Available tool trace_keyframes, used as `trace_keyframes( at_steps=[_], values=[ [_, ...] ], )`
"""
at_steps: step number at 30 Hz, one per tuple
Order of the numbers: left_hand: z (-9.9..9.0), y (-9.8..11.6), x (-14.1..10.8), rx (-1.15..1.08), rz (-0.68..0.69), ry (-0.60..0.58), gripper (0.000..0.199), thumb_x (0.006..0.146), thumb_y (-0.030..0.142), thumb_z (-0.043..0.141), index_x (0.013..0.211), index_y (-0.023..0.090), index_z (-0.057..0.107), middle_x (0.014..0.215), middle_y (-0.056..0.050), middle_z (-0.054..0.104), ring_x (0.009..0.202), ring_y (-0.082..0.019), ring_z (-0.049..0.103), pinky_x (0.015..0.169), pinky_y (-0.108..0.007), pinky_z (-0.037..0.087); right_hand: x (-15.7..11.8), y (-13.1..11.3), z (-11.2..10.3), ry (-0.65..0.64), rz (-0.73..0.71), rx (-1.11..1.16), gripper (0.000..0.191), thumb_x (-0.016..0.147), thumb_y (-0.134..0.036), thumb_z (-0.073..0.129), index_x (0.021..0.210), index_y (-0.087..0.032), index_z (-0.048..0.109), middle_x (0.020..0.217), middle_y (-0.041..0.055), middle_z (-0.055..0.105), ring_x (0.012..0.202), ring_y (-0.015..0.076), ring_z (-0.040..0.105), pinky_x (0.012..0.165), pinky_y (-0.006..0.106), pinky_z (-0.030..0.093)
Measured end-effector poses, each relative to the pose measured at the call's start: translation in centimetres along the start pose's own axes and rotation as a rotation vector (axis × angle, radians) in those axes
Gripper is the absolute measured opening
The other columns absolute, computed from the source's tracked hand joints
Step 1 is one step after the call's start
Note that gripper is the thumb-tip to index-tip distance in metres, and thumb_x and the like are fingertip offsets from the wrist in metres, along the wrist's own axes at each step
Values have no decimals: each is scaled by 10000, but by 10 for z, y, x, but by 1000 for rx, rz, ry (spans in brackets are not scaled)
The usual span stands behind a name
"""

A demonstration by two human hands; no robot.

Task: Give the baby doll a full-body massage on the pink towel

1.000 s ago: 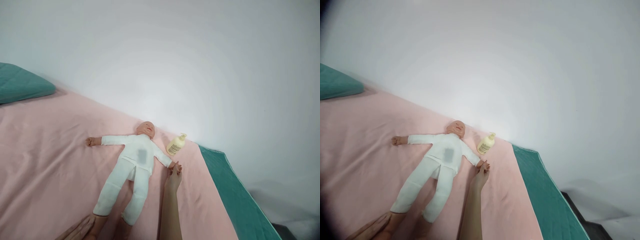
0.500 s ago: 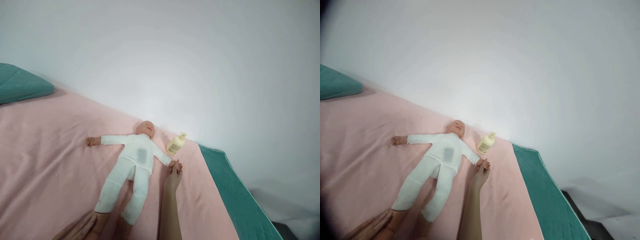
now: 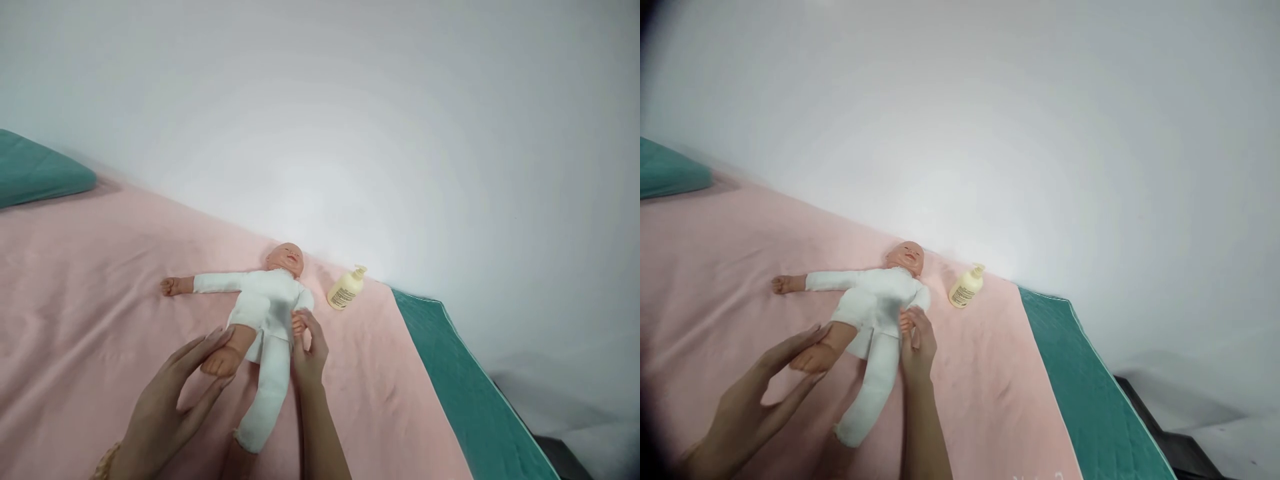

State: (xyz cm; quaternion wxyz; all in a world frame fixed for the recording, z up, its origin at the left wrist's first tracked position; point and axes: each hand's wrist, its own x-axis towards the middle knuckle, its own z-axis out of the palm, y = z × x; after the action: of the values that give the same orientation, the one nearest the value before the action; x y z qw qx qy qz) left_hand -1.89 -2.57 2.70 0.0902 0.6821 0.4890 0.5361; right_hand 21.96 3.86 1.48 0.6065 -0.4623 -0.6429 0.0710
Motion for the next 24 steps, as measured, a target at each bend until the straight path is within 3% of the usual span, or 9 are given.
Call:
trace_keyframes(
  at_steps=[4,9,15,19,24],
  values=[
    [11,11,29,10,-5,16,451,914,396,573,1345,285,504,1262,-31,673,1102,-224,674,938,-355,575,4,1,0,-211,-237,-115,335,934,-117,536,1214,-246,668,1228,73,700,1210,202,624,1100,444,482],
    [21,9,45,-19,-69,-45,435,914,435,548,1305,247,520,1253,-53,686,1136,-243,667,936,-359,567,8,-4,1,-294,-232,-95,354,946,-124,526,1233,-275,667,1200,48,716,1183,183,639,1127,464,451],
    [26,1,46,-94,-150,-79,452,917,453,542,1322,252,510,1307,-62,654,1206,-250,626,963,-371,551,7,-6,2,-318,-184,-52,365,935,-119,540,1221,-299,677,1197,39,716,1202,183,626,1141,489,420],
    [21,2,41,-81,-145,-57,454,900,464,576,1301,256,524,1273,-56,672,1168,-254,649,956,-367,559,3,-3,0,-227,-66,10,313,914,-141,563,1163,-274,699,1203,55,705,1212,195,612,1139,487,413],
    [5,5,19,-88,-152,-40,503,885,488,607,1341,309,495,1303,-20,653,1168,-247,648,962,-365,570,4,-2,-4,107,254,169,267,880,-286,647,1133,-201,661,1182,105,694,1149,232,642,1039,460,489]
  ],
)
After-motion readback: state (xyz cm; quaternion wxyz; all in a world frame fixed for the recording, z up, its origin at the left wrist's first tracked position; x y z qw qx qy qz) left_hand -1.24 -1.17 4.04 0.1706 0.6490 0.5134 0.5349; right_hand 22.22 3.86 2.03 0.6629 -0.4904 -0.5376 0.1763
